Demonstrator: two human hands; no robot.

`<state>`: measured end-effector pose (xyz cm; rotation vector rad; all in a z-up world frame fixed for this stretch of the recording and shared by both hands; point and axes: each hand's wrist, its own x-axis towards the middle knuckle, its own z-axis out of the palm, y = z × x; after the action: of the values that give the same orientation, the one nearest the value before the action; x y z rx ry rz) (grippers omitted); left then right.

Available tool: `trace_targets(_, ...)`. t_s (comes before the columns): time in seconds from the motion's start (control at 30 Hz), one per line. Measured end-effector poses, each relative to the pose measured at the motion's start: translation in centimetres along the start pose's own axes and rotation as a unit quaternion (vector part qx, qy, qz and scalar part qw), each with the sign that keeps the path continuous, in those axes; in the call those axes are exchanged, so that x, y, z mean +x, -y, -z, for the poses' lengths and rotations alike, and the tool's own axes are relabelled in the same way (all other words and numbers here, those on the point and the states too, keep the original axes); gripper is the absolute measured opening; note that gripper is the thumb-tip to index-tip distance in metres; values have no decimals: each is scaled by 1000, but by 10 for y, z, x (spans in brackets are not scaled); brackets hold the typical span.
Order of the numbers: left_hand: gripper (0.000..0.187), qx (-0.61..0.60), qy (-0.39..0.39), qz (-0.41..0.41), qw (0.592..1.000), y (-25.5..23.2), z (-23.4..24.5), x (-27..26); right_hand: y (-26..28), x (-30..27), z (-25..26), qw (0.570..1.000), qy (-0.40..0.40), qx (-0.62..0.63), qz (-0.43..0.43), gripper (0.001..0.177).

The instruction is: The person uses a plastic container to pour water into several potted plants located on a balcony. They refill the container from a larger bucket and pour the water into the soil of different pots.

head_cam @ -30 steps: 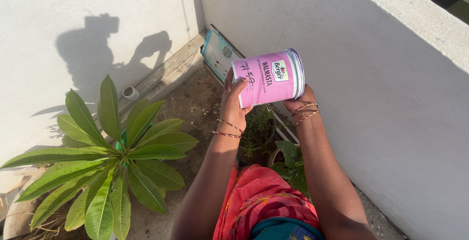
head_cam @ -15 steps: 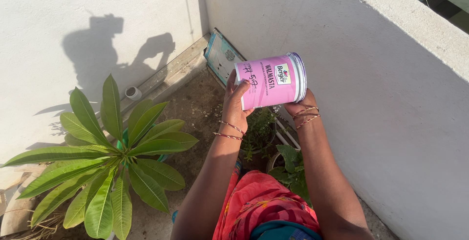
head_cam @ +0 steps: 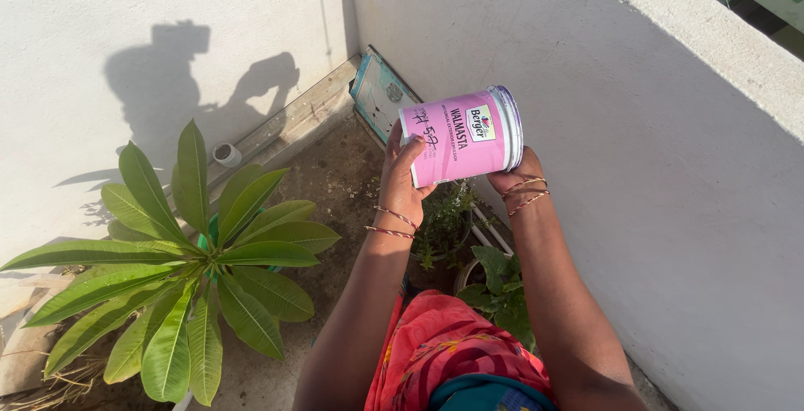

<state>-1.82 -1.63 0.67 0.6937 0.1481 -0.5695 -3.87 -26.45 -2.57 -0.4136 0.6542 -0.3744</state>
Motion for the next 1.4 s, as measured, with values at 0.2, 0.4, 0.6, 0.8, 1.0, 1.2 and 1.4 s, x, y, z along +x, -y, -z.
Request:
trace_targets(0.2,90,-12,9,-8,1000,-4,6,-2,-3,5,-3,999,23,-47,-3,36)
trace_targets(0.4,91,-13,-4,-2,1000,-5,9,-2,-5,7,-4,1000,-4,-15,-1,38)
trace_targets(0.6,68,-171,14,3,985,19,30,-2,-8,-14,-31,978,175,-109,-8,57)
trace_targets(0.8,58,-277,26,-22,960,48,41,-16,-21,-22,-59,963,164,-212,16,61)
trace_targets(1.0,58,-285,60,-113,950,45,47,-36,-40,-39,-84,948,205,-242,-29,66)
trace_targets(1.2,61,-300,-24,-160,940,38,66,-73,-80,-43,-94,926,237,-284,-81,66)
trace_targets(1.4,64,-304,-122,-216,920,36,97,-124,-151,-31,-70,899,277,-287,-180,68)
